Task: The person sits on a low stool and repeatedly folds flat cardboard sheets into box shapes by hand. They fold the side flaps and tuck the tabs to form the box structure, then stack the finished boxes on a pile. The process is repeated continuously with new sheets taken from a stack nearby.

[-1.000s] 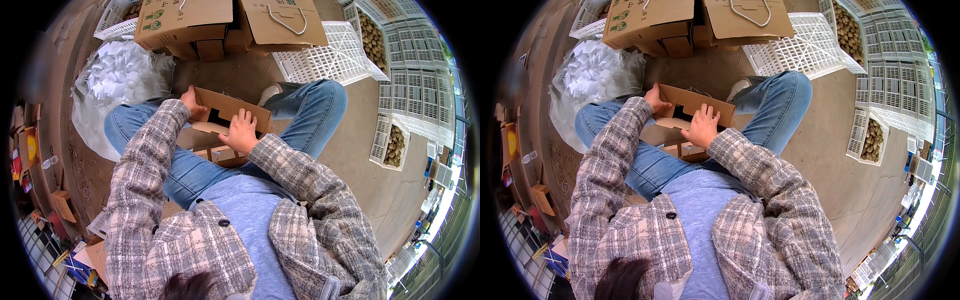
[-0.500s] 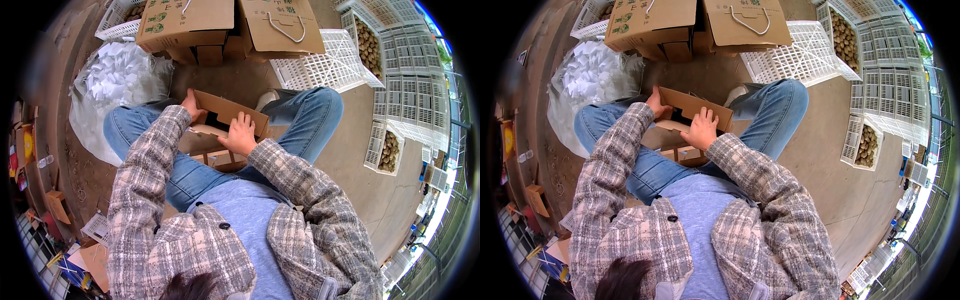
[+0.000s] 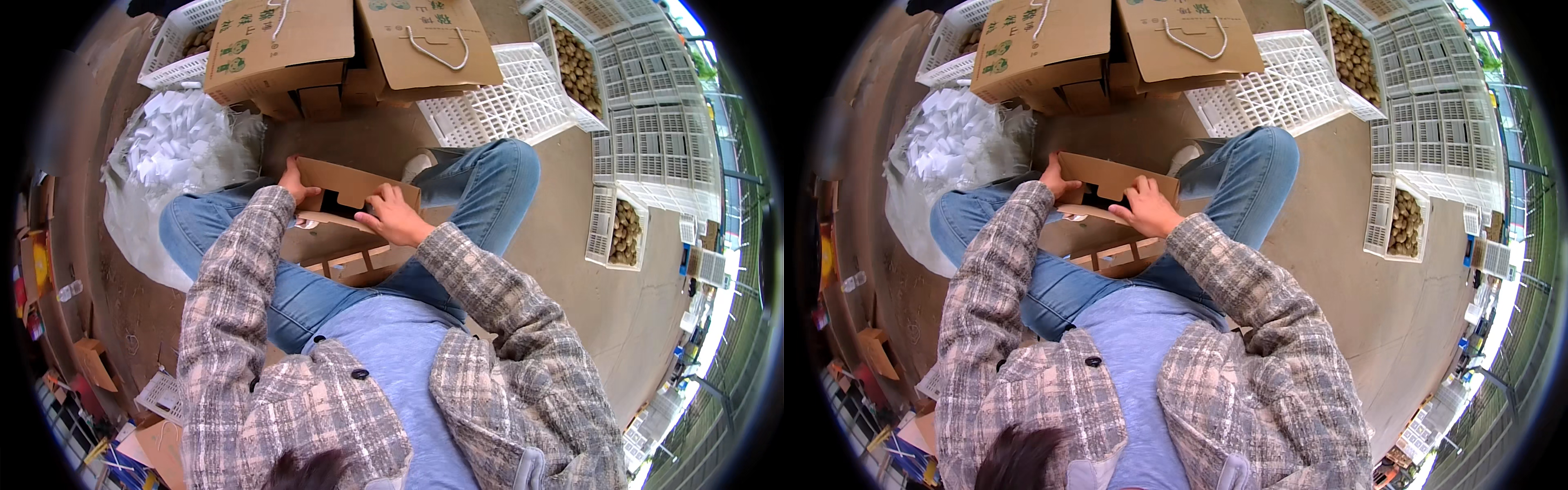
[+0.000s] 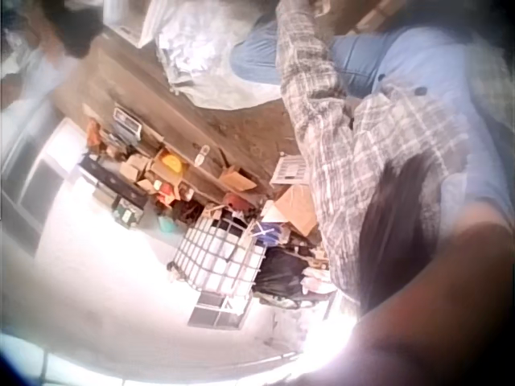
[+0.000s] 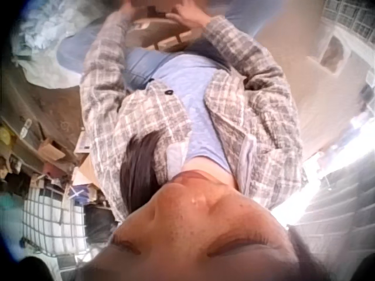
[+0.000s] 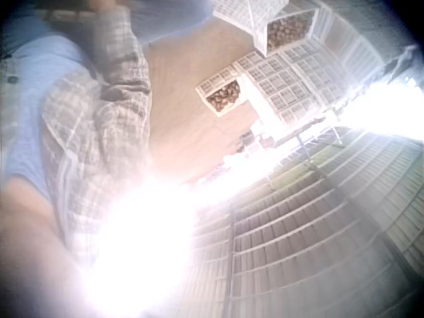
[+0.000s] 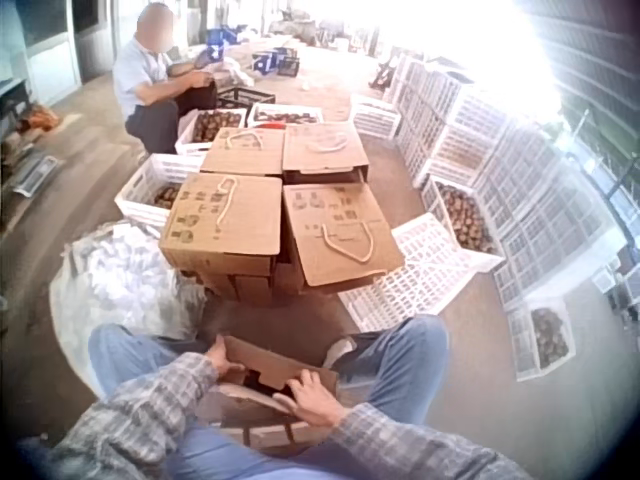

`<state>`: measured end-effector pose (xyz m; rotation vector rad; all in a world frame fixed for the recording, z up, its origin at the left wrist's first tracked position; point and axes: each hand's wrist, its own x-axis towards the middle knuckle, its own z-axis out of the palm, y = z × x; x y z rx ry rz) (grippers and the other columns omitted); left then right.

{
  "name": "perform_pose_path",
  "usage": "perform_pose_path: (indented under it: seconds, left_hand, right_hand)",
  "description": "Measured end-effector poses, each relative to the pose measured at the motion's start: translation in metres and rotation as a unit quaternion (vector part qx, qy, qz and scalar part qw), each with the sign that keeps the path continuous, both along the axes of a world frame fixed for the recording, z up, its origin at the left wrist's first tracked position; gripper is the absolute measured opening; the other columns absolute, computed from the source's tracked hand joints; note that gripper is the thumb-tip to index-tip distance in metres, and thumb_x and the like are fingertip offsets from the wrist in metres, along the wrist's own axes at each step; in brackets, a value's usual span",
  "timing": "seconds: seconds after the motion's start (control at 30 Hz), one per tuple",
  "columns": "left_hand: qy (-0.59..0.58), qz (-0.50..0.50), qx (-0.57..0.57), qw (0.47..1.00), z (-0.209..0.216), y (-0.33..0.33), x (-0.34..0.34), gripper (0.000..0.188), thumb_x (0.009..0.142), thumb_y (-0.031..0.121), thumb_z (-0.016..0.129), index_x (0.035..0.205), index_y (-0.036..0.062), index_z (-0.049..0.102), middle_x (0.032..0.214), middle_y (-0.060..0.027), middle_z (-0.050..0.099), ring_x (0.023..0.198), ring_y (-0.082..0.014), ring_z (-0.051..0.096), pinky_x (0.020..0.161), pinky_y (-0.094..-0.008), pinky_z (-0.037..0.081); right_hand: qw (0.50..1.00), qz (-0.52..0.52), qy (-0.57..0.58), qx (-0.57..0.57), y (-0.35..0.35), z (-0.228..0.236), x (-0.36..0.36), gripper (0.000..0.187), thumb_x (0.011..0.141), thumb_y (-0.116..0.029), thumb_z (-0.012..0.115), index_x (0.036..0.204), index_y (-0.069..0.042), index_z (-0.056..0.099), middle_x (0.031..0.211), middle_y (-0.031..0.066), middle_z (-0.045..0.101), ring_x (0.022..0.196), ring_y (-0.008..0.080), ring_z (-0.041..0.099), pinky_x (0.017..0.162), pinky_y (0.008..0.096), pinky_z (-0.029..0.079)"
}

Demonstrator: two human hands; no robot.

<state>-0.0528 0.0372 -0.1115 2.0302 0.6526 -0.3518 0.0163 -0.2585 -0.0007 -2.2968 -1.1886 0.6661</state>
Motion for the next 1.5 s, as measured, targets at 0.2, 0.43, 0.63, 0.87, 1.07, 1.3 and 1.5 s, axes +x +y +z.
perform_pose_path:
  seconds: [0.2,0.43,0.63,0.87,1.07,1.3,1.5]
  left_hand:
    - [0.077,0.050,0.060,0.994,0.019,-0.021,-0.003,0.112,0.069,0.020,0.092,0.152,0.0150,0.016,0.144,-0.0312,0.040,0.131,-0.0460,0.047,0.115,-0.0473,0.038]
    - [0.058,0.086,0.127,0.986,0.009,-0.028,-0.006,0.110,0.076,0.021,0.087,0.153,0.0089,0.009,0.144,-0.0360,0.031,0.129,-0.0511,0.045,0.112,-0.0494,0.039]
    - [0.070,0.034,0.123,0.989,0.015,-0.030,-0.005,0.124,0.068,0.026,0.091,0.154,0.0100,0.003,0.146,-0.0345,0.027,0.130,-0.0516,0.044,0.112,-0.0502,0.041]
    - [0.136,0.000,0.123,0.983,0.063,-0.050,-0.003,0.145,0.052,0.032,0.098,0.155,0.0130,-0.002,0.147,-0.0322,0.026,0.129,-0.0495,0.046,0.111,-0.0502,0.043]
    - [0.127,-0.004,0.111,0.986,0.064,-0.046,0.000,0.147,0.050,0.034,0.099,0.154,0.0059,-0.001,0.147,-0.0355,0.023,0.130,-0.0472,0.045,0.111,-0.0463,0.044]
    - [0.115,-0.022,0.139,0.983,0.041,-0.041,0.000,0.147,0.050,0.034,0.099,0.154,0.0092,-0.002,0.147,-0.0340,0.025,0.129,-0.0475,0.047,0.110,-0.0475,0.045]
    - [0.092,-0.048,0.086,0.991,0.039,-0.031,-0.001,0.149,0.049,0.038,0.100,0.153,0.0046,-0.002,0.149,-0.0327,0.023,0.137,-0.0451,0.037,0.115,-0.0462,0.040]
  right_hand:
    - [0.953,-0.260,0.130,-0.079,-0.076,0.011,0.069,0.036,0.096,-0.012,0.061,0.130,-0.003,0.050,0.102,0.0185,0.058,0.087,0.0294,0.065,0.076,0.0396,0.058]
    - [0.791,-0.318,0.505,0.133,-0.060,-0.011,0.067,0.043,0.099,-0.013,0.063,0.137,0.004,0.050,0.095,0.0071,0.064,0.082,0.0122,0.063,0.076,0.0264,0.056]
    - [0.941,-0.290,0.172,-0.031,-0.038,-0.025,0.036,0.088,0.080,-0.026,0.086,0.147,0.001,0.035,0.134,0.0226,0.045,0.116,0.0335,0.055,0.103,0.0407,0.046]
    - [0.892,-0.387,0.176,-0.155,-0.029,-0.059,0.021,0.132,0.053,-0.035,0.100,0.150,-0.004,0.016,0.142,0.0326,0.035,0.126,0.0480,0.049,0.107,0.0461,0.045]
    - [0.911,-0.390,0.083,-0.100,-0.010,-0.063,0.019,0.107,0.058,-0.022,0.097,0.140,-0.007,0.030,0.133,0.0280,0.044,0.113,0.0494,0.058,0.096,0.0504,0.051]
    - [0.914,-0.374,0.112,-0.110,-0.010,-0.054,0.026,0.095,0.061,-0.020,0.094,0.133,-0.005,0.035,0.129,0.0263,0.043,0.117,0.0468,0.052,0.100,0.0477,0.048]
    - [0.917,-0.379,0.106,-0.061,-0.014,-0.058,0.024,0.087,0.066,-0.017,0.090,0.133,-0.007,0.036,0.132,0.0262,0.040,0.114,0.0515,0.054,0.096,0.0534,0.049]
